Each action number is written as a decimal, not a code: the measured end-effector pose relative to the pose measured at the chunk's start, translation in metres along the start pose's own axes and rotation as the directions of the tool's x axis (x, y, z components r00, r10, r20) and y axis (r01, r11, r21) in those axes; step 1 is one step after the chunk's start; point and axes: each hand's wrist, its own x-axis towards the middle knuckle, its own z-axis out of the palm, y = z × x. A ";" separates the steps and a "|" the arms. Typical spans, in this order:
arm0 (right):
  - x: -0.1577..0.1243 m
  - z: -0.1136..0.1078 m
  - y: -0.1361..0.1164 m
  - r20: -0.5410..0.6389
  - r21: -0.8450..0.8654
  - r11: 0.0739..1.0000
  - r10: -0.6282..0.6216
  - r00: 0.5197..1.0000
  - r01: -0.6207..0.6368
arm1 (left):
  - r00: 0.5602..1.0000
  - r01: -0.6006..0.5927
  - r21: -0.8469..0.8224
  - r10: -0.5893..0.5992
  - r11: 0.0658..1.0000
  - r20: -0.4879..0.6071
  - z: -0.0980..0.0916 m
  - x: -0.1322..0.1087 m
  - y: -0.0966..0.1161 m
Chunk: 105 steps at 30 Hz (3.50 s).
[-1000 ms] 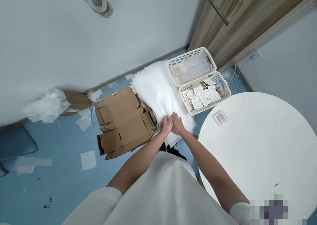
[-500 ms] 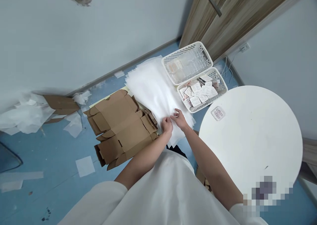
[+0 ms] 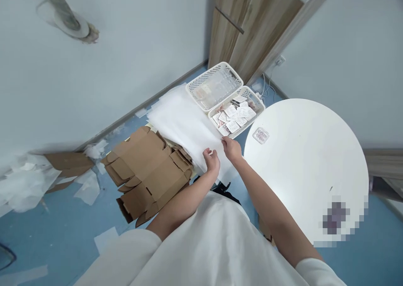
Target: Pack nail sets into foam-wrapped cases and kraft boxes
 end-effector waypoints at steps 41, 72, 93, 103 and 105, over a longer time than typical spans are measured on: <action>-0.264 -0.005 0.301 -0.279 0.244 0.895 0.434 0.856 -0.374 | 0.644 -0.760 0.530 0.329 0.376 0.691 0.183 -0.132 -0.042; -0.047 -0.036 0.183 0.012 0.830 0.475 0.508 0.861 -0.292 | 0.664 -0.718 0.435 0.351 0.543 0.660 0.150 0.029 0.064; -0.224 0.010 0.224 -0.266 0.787 0.590 0.591 0.761 -0.182 | 0.285 -0.886 0.141 0.277 0.442 0.918 0.150 -0.095 -0.019; -0.298 0.041 0.246 -0.286 0.716 0.673 0.527 0.801 -0.187 | 0.233 -0.952 0.171 0.237 0.254 0.943 0.141 -0.146 -0.069; -0.299 0.042 0.249 -0.284 0.699 0.692 0.500 0.818 -0.180 | 0.244 -0.956 0.190 0.242 0.225 0.939 0.139 -0.149 -0.075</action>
